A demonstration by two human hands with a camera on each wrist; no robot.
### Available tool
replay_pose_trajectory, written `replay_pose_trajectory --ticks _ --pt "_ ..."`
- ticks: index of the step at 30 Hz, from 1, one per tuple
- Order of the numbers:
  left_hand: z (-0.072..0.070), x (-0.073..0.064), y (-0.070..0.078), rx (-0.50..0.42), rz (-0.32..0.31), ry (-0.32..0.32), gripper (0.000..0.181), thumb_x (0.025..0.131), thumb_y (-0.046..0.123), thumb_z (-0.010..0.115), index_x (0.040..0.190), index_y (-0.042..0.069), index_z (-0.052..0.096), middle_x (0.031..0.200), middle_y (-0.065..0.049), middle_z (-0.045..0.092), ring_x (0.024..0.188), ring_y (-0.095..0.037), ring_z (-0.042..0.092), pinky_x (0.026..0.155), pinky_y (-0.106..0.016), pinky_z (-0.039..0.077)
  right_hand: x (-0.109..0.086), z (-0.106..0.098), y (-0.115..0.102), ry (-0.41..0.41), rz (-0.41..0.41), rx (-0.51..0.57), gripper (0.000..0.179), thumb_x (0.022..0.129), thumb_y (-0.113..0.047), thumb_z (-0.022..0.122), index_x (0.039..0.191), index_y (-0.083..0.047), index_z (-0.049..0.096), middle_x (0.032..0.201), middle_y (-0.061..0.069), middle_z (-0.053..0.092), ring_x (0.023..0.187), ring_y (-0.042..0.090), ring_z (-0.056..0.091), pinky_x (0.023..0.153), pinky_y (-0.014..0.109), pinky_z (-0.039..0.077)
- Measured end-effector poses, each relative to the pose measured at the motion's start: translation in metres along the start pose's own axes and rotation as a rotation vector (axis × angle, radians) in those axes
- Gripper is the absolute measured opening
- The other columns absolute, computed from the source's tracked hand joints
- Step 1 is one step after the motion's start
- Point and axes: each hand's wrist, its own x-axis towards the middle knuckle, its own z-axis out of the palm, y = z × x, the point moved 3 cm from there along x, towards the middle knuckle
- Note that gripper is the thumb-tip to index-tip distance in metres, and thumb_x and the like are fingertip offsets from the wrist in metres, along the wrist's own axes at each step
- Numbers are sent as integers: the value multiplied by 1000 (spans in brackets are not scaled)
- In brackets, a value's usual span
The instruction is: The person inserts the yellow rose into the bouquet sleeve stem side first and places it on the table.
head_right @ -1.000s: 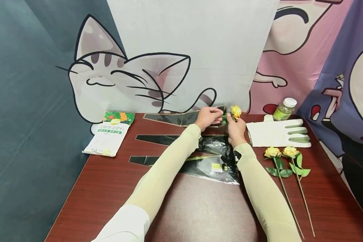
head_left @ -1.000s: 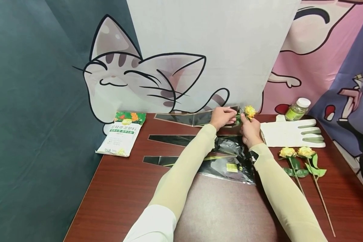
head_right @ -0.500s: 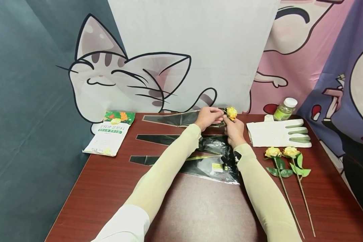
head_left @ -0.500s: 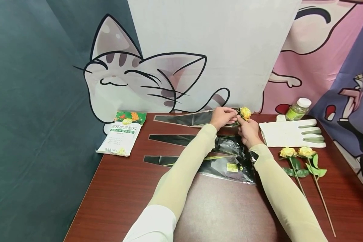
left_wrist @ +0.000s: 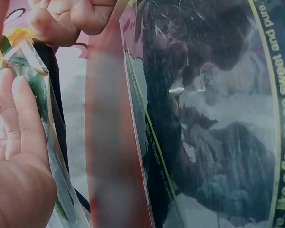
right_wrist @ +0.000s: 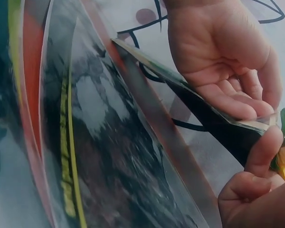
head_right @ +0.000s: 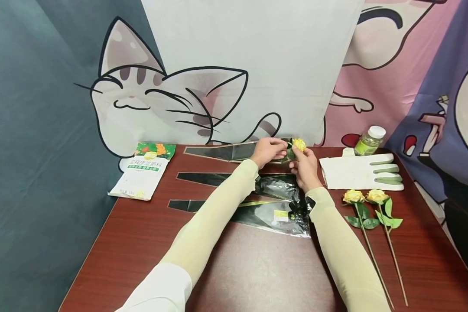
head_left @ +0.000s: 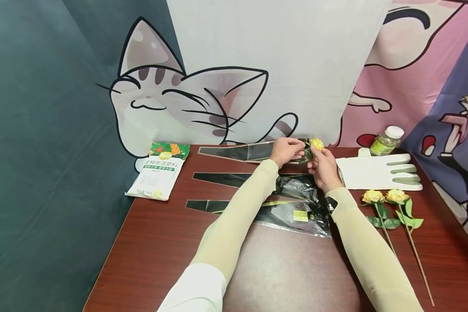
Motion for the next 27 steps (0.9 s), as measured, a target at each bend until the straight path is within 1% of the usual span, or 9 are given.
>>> replay_pose_trajectory --ticks 3,6,9,11,16,20,22,27 --pt "-1 -3 3 26 7 4 15 99 9 73 108 3 82 95 -12 82 66 -6 72 69 -23 66 -1 -3 -2 -15 -10 -16 27 106 -38 65 119 -20 48 71 -4 59 46 8 57 41 18 38" --pt "-2 -6 5 54 13 10 15 100 10 72 109 3 82 94 -11 82 68 -7 73 69 -22 66 -1 -8 -4 -37 -10 -28 28 108 -45 59 121 -20 53 82 -3 66 50 10 61 43 19 40" --pt "-2 -9 7 64 19 9 16 100 10 72 110 3 82 94 -11 81 70 -8 74 70 -22 66 -3 -13 -5 -53 -15 -33 29 110 -45 54 125 -20 55 94 -5 70 53 12 63 44 20 41" --pt "-2 -10 8 69 23 7 16 101 10 72 111 3 81 94 -10 81 71 -9 75 70 -22 66 -4 -15 -5 -54 -25 -36 26 111 -42 55 125 -20 53 98 -5 70 54 12 64 45 19 41" --pt "-2 -8 7 66 23 5 15 100 10 73 109 4 82 93 -10 82 73 -12 77 70 -23 66 -4 -15 -6 -53 -45 -37 21 110 -36 58 120 -20 48 99 -5 66 54 11 65 45 19 42" --pt "-2 -6 5 50 23 -10 14 99 10 73 108 4 82 93 -12 82 78 -19 80 70 -24 66 -4 -15 -7 -45 -42 -64 21 110 -36 58 118 -21 47 98 -5 60 53 11 65 45 19 42" --pt "-2 -5 5 48 25 -18 14 99 10 73 108 4 82 92 -13 81 80 -21 81 70 -24 66 -4 -16 -6 -45 -38 -85 20 110 -37 59 119 -21 48 97 -5 60 54 10 65 45 20 43" --pt "-1 -4 5 45 41 -25 14 99 10 73 108 4 82 88 -11 81 75 -16 79 70 -24 67 -2 -17 -5 -59 -32 -147 21 109 -38 60 120 -23 51 96 -5 62 55 9 66 47 21 46"
